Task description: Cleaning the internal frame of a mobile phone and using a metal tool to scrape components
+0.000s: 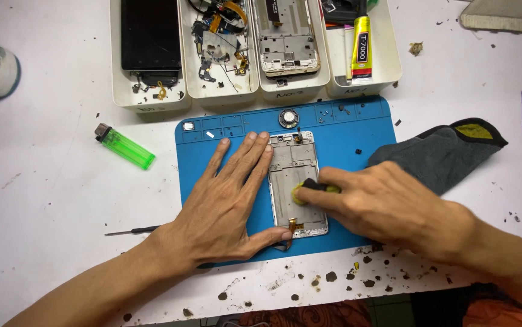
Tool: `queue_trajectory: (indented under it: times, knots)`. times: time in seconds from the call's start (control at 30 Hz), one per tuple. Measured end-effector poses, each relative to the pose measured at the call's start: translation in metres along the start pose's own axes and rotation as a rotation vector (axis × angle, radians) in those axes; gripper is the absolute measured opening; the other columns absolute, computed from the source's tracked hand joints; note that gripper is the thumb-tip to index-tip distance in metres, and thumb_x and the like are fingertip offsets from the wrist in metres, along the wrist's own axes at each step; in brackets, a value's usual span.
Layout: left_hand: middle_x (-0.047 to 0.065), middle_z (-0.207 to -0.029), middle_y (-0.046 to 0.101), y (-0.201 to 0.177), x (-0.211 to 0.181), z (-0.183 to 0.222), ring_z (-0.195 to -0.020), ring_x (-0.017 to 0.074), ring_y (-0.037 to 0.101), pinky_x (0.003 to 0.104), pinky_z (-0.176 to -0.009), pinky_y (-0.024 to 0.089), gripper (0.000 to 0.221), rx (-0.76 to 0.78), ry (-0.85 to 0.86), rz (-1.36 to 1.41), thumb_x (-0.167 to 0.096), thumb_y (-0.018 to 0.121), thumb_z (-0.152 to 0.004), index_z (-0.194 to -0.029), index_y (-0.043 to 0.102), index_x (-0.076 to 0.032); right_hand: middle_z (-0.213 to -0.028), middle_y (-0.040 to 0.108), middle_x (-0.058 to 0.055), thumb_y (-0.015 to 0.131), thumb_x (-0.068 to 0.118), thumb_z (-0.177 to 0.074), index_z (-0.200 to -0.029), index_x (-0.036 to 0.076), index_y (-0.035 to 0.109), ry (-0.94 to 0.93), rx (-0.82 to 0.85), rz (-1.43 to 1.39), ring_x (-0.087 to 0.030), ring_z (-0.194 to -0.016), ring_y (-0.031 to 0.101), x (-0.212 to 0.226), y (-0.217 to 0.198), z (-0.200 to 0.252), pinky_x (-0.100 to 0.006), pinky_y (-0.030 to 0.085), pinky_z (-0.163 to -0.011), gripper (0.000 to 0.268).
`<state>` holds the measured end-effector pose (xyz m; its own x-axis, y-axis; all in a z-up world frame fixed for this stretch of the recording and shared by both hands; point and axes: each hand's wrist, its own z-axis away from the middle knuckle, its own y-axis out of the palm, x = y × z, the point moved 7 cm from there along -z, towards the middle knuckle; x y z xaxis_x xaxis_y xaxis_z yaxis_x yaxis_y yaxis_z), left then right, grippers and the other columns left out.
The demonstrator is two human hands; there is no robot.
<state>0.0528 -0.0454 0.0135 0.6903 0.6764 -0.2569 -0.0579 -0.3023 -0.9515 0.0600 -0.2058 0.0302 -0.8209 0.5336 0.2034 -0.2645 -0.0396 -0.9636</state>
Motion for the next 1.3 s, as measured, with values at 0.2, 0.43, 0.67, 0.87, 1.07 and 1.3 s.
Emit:
queue_trajectory:
  times: [0.2, 0.43, 0.67, 0.87, 1.07, 1.3]
  knots:
    - [0.028, -0.166, 0.027, -0.001, -0.003, -0.001, -0.157, 0.0396, 0.023, 0.055, -0.128, 0.012, 0.116, 0.012, 0.001, 0.006, -0.081, 0.054, -0.087, -0.156, 0.03, 0.009, -0.116, 0.06, -0.01, 0.051, 0.008, -0.096, -0.142, 0.016, 0.052, 0.045, -0.125, 0.1, -0.021, -0.034, 0.054, -0.007, 0.002, -0.009, -0.039, 0.048, -0.023, 0.047]
    - [0.027, -0.167, 0.025, -0.003, -0.002, -0.002, -0.157, 0.0391, 0.021, 0.054, -0.128, 0.01, 0.115, 0.049, 0.022, 0.028, -0.076, 0.059, -0.087, -0.159, 0.023, 0.006, -0.105, 0.068, -0.007, 0.057, 0.035, -0.101, -0.134, 0.025, 0.068, 0.057, -0.1, -0.166, -0.032, -0.062, 0.074, -0.033, -0.022, 0.004, -0.05, 0.063, -0.048, 0.036]
    - [0.025, -0.17, 0.016, -0.02, -0.003, -0.005, -0.159, 0.0399, 0.013, 0.054, -0.127, 0.009, 0.092, 0.102, 0.001, 0.162, -0.054, 0.056, -0.098, -0.163, 0.016, -0.001, -0.098, 0.066, -0.003, 0.059, 0.027, -0.097, -0.132, 0.011, 0.07, 0.329, -0.138, -1.199, -0.013, -0.075, 0.059, -0.085, -0.015, 0.029, -0.025, 0.049, -0.06, 0.04]
    - [0.025, -0.146, 0.057, -0.052, -0.022, -0.04, -0.137, 0.0411, 0.052, 0.049, -0.113, 0.045, 0.065, -0.156, 0.089, 0.19, -0.026, 0.068, -0.097, -0.149, 0.043, 0.003, -0.068, 0.04, -0.003, 0.057, 0.022, -0.101, -0.137, 0.004, 0.062, 0.289, -0.143, -1.536, -0.011, -0.049, 0.035, -0.091, -0.006, 0.031, -0.024, 0.033, -0.041, 0.04]
    - [0.016, -0.116, 0.071, -0.038, -0.027, -0.088, -0.105, 0.0316, 0.073, 0.039, -0.09, 0.062, 0.042, -0.281, 0.065, 0.612, -0.016, 0.074, -0.093, -0.13, 0.059, -0.004, -0.067, 0.051, -0.004, 0.062, 0.015, -0.097, -0.137, 0.0, 0.061, 0.163, -0.197, -1.488, -0.008, -0.045, 0.042, -0.092, -0.001, 0.032, -0.022, 0.039, -0.04, 0.042]
    - [0.013, -0.087, 0.078, -0.011, -0.01, -0.099, -0.087, 0.0263, 0.078, 0.038, -0.073, 0.068, 0.013, -0.156, -0.168, 0.926, -0.011, 0.073, -0.091, -0.102, 0.078, -0.006, -0.094, 0.07, -0.012, 0.08, 0.01, -0.081, -0.135, 0.0, 0.061, 0.232, -0.304, -1.009, -0.021, -0.07, 0.072, -0.088, -0.037, 0.054, -0.034, 0.06, -0.064, 0.058]
